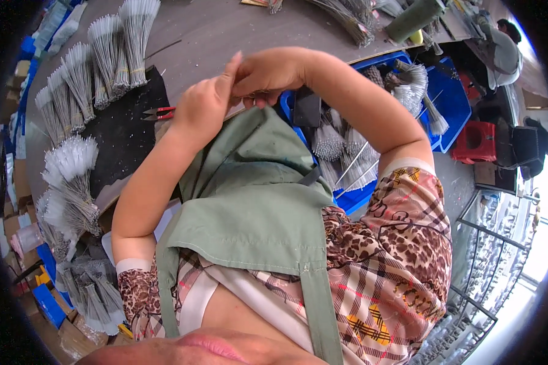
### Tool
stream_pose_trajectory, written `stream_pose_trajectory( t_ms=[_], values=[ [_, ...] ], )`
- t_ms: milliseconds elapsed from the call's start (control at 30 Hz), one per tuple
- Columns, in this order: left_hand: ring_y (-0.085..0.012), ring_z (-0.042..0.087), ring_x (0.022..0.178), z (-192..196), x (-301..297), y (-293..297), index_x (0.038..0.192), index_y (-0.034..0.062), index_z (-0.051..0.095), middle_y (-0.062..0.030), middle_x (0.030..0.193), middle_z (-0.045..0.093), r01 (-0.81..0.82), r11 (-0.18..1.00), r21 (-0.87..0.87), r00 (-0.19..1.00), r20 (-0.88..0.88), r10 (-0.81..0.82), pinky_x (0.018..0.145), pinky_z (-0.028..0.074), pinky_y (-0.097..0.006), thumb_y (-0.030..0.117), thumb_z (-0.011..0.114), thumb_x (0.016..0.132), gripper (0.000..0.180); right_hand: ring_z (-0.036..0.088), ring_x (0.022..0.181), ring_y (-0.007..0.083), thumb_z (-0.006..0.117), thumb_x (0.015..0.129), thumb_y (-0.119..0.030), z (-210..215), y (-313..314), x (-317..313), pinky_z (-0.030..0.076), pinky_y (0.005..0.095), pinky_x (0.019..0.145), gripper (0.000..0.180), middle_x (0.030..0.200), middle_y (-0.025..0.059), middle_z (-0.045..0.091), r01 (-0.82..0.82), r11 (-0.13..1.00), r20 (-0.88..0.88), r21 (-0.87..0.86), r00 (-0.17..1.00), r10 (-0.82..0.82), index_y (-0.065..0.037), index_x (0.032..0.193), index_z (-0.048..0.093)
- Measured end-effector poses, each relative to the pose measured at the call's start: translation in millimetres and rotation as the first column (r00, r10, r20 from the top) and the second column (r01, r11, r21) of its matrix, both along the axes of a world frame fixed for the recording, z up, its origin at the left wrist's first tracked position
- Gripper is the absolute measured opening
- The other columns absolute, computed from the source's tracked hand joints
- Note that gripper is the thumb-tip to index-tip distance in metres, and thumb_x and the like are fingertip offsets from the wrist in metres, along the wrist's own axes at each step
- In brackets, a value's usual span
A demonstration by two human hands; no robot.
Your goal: The person assembles bundles of bristles onto wire rods, securing them with rubber bands using pliers, then organizes the finished bundles in a plastic tray.
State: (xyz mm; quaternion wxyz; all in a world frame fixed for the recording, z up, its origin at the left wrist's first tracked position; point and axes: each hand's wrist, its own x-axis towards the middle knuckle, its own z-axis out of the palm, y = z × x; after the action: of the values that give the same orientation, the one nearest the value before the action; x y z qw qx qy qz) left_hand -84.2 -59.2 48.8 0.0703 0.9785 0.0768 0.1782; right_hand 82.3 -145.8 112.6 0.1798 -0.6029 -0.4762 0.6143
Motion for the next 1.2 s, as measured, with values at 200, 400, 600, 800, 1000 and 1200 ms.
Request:
stream_pose_trajectory(
  t_ms=[200,400,600,800,1000,1200],
  values=[
    [-0.0173,0.049,0.057,-23.8,-27.2,-27.5,0.105,0.0069,0.046,-0.0049,0.07,0.05,0.021,0.239,-0.971,1.0,0.022,0.003,0.054,0.043,-0.031,0.016,0.056,0.087,0.022,0.059,0.097,0.0191,0.036,0.095,-0.045,-3.6,15.4,5.0,0.047,0.0299,0.084,0.053,0.105,0.0127,0.061,0.041,0.912,0.067,0.408,0.995,-0.075,-0.001,0.115,0.056],
    [-0.0124,0.052,0.068,-31.0,-64.8,-64.6,0.095,0.0065,0.046,-0.0019,0.076,0.05,0.037,-0.663,-0.747,0.996,0.08,-0.035,0.066,0.045,-0.026,0.02,0.055,0.09,0.017,0.049,0.114,0.0239,0.021,0.091,-0.059,-49.6,24.8,-50.6,0.035,0.0352,0.1,0.073,0.121,0.0143,0.055,-0.11,0.923,-0.108,0.37,0.981,0.161,-0.001,0.125,0.049],
    [-0.0149,0.054,0.069,-16.0,-91.5,-71.4,0.096,0.0074,0.047,-0.0024,0.072,0.05,-0.165,-0.524,-0.836,0.985,-0.119,-0.122,0.071,0.048,-0.031,0.021,0.051,0.092,0.015,0.054,0.106,0.0242,0.019,0.093,-0.056,-83.2,-14.0,-95.4,0.04,0.0361,0.095,0.072,0.11,0.0164,0.059,-0.014,0.953,-0.302,0.303,0.947,0.11,0.003,0.122,0.05],
    [-0.0125,0.056,0.065,-28.3,-86.2,-69.7,0.089,0.0054,0.05,-0.0016,0.067,0.053,0.063,-0.576,-0.815,0.998,0.063,0.02,0.06,0.045,-0.026,0.024,0.052,0.091,0.019,0.053,0.095,0.0186,0.035,0.091,-0.054,-83.3,-3.6,-93.0,0.042,0.0318,0.087,0.063,0.102,0.0118,0.058,0.242,0.88,-0.458,0.409,0.888,-0.031,0.001,0.118,0.053],
    [-0.0112,0.055,0.059,-31.1,-86.4,-66.2,0.082,0.0041,0.054,-0.0022,0.063,0.055,0.01,-0.408,-0.913,0.997,0.04,-0.065,0.055,0.044,-0.025,0.021,0.057,0.087,0.018,0.042,0.05,0.016,0.065,0.082,-0.029,-71.6,-2.6,-98.9,0.04,0.031,0.049,0.031,0.054,0.0102,0.047,0.007,0.715,-0.027,0.699,1.0,0.017,-0.002,0.07,0.057],
    [-0.0161,0.06,0.086,-10.5,-94.1,-50.0,0.111,0.0,0.044,-0.0076,0.097,0.055,0.002,-0.256,-0.967,1.0,-0.002,0.018,0.075,0.05,-0.028,0.007,0.055,0.086,0.028,0.048,0.056,0.0351,0.058,0.086,-0.025,-62.4,10.4,-96.8,0.041,0.0384,0.052,0.027,0.062,0.0156,0.049,-0.133,0.555,0.296,0.821,0.931,-0.215,-0.001,0.073,0.053]
  ],
)
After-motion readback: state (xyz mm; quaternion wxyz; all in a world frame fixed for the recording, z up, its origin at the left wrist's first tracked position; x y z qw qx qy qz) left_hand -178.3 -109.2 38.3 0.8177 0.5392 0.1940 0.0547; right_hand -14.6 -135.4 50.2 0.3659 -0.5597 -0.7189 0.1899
